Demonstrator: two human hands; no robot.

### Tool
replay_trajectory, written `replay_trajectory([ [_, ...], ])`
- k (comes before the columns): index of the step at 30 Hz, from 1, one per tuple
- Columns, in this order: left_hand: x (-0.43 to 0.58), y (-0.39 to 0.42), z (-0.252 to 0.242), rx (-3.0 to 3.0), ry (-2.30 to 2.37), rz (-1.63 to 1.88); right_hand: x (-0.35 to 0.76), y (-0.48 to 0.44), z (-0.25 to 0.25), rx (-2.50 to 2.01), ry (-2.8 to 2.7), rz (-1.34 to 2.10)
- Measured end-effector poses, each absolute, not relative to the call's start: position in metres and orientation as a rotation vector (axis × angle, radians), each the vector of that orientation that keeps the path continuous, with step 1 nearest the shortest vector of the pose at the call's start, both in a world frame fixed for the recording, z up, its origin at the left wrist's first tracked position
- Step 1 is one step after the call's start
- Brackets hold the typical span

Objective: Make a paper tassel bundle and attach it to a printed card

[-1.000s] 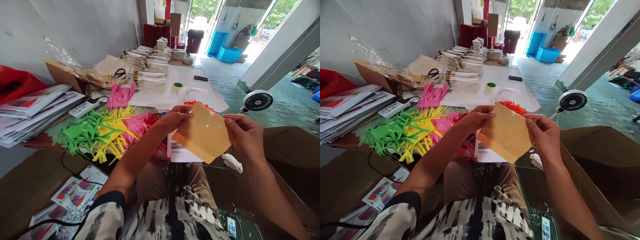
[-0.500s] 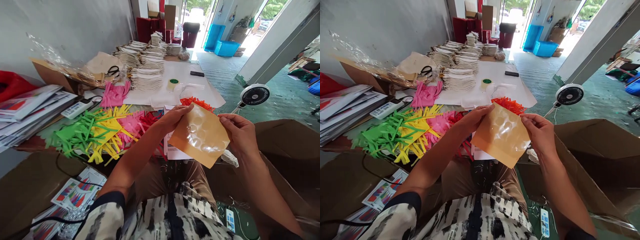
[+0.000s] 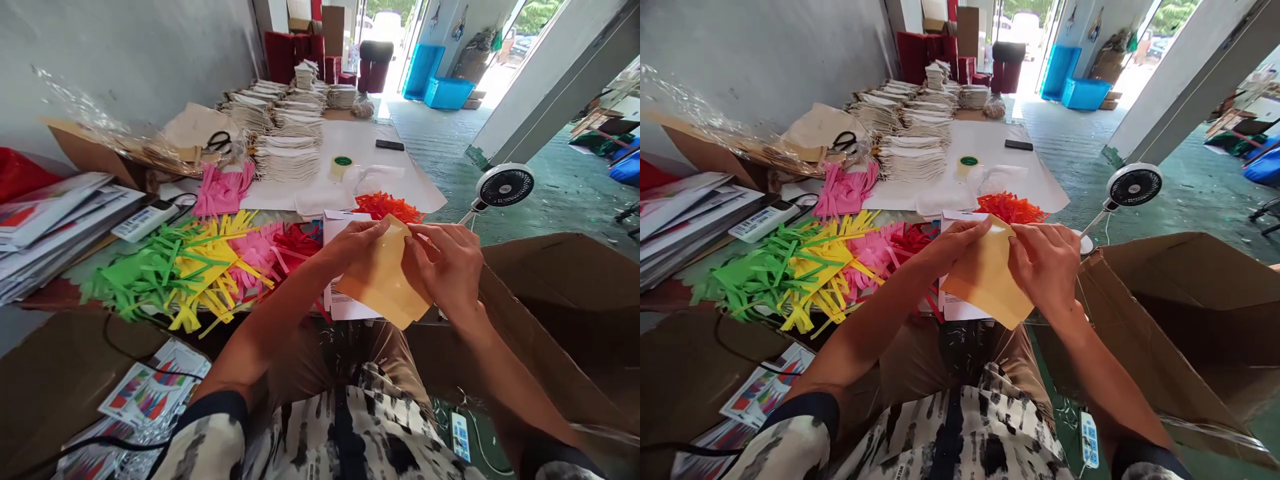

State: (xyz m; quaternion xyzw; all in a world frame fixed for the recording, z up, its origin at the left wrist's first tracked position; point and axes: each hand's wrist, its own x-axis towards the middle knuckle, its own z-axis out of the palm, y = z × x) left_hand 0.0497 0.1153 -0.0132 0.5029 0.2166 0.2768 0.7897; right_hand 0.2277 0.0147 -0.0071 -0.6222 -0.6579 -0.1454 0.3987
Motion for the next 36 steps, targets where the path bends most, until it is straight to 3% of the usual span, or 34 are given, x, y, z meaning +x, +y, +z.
replay_trajectory([
  [9, 0.051, 0.120, -0.019, 0.974, 0.511, 0.641, 0.229, 0.009, -0.010, -1.470, -1.668, -0.325],
  [16, 0.047, 0.128, -0.027, 0.964, 0.465, 0.638, 0.247, 0.008, -0.008, -1.597, -1.336, 0.325],
  [20, 0.044, 0.129, -0.024, 1.013, 0.400, 0.487, 0.250, 0.007, -0.007, -1.583, -1.304, 0.481],
  [23, 0.043, 0.129, -0.024, 1.052, 0.412, 0.439, 0.248, 0.006, -0.008, -1.641, -1.351, 0.422],
  [31, 0.048, 0.129, -0.031, 0.981, 0.534, 0.545, 0.237, 0.002, -0.021, -1.544, -1.573, -0.147],
  [36, 0.043, 0.129, -0.032, 0.969, 0.537, 0.546, 0.229, 0.000, -0.021, -1.473, -1.626, -0.224],
])
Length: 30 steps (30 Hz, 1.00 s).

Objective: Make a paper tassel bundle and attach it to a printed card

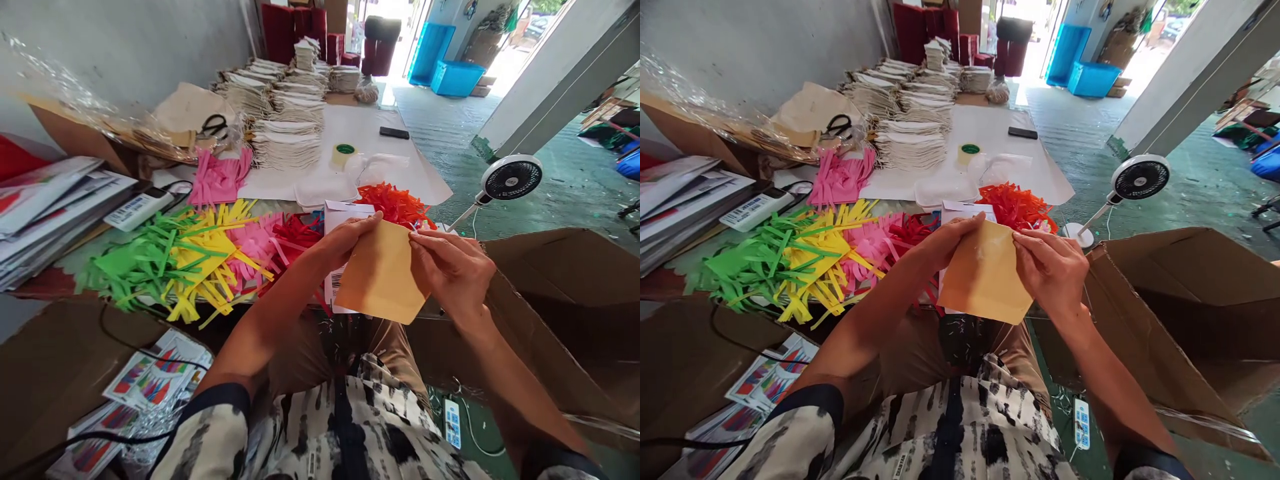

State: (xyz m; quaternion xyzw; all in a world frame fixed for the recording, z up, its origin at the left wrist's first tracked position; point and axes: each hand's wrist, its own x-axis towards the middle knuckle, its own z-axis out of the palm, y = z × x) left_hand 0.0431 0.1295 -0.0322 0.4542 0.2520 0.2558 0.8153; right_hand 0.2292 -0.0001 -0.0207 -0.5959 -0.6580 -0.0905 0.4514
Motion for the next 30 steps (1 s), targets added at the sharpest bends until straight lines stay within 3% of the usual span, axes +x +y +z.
replay_trajectory([
  [8, 0.031, 0.130, -0.038, 0.936, 0.559, 0.533, 0.220, 0.013, -0.019, -1.429, -1.672, -0.170],
  [12, -0.007, 0.150, -0.034, 0.953, 0.672, 0.723, 0.204, 0.014, -0.015, -1.241, -1.636, -0.208],
  [18, -0.115, 0.212, -0.029, 1.156, 1.077, 1.182, 0.194, 0.030, -0.013, -1.086, -1.352, 0.314],
  [24, -0.154, 0.234, -0.044, 1.747, 1.945, 0.967, 0.203, 0.058, -0.045, -1.132, -1.162, 0.639],
  [27, -0.122, 0.219, -0.041, 2.114, 1.982, 0.961, 0.205, 0.069, -0.054, -1.139, -1.136, 0.686],
  [30, -0.068, 0.208, -0.036, 2.185, 1.901, 0.740, 0.204, 0.078, -0.059, -1.129, -1.109, 0.696],
])
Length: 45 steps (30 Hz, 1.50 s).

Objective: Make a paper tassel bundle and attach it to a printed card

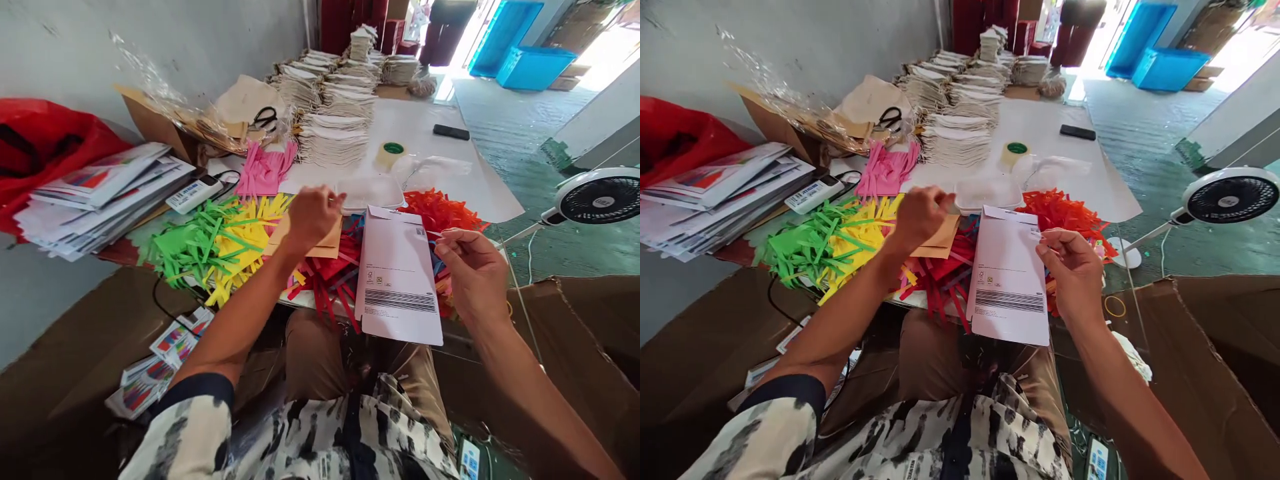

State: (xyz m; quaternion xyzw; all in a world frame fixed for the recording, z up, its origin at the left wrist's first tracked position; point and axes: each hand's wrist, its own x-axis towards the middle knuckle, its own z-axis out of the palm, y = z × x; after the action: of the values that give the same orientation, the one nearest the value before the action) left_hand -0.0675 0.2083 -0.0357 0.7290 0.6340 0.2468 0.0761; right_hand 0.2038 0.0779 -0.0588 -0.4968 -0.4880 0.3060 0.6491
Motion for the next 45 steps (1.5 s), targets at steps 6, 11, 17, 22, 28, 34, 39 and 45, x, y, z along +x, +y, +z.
replay_trajectory([
  [6, 0.006, 0.228, -0.047, 1.910, 1.805, 0.316, 0.198, 0.080, -0.077, -1.092, -1.084, 0.721],
  [11, 0.012, 0.225, -0.055, 1.759, 1.459, 0.798, 0.206, 0.073, -0.073, -1.126, -1.149, 0.633],
  [17, 0.015, 0.166, -0.033, 1.294, 0.820, 1.138, 0.208, 0.048, -0.024, -1.143, -1.315, 0.443],
  [22, 0.019, 0.126, -0.019, 1.254, 0.666, 0.968, 0.211, 0.033, -0.007, -1.298, -1.361, 0.507],
  [28, 0.027, 0.111, -0.020, 1.237, 0.607, 0.940, 0.225, 0.033, -0.010, -1.323, -1.348, 0.587],
  [34, 0.037, 0.107, -0.027, 1.229, 0.592, 0.939, 0.231, 0.033, -0.013, -1.356, -1.368, 0.578],
  [39, 0.040, 0.104, -0.029, 1.248, 0.610, 0.942, 0.232, 0.035, -0.020, -1.370, -1.376, 0.528],
  [45, 0.039, 0.100, -0.028, 1.249, 0.625, 0.934, 0.226, 0.033, -0.023, -1.426, -1.413, 0.397],
])
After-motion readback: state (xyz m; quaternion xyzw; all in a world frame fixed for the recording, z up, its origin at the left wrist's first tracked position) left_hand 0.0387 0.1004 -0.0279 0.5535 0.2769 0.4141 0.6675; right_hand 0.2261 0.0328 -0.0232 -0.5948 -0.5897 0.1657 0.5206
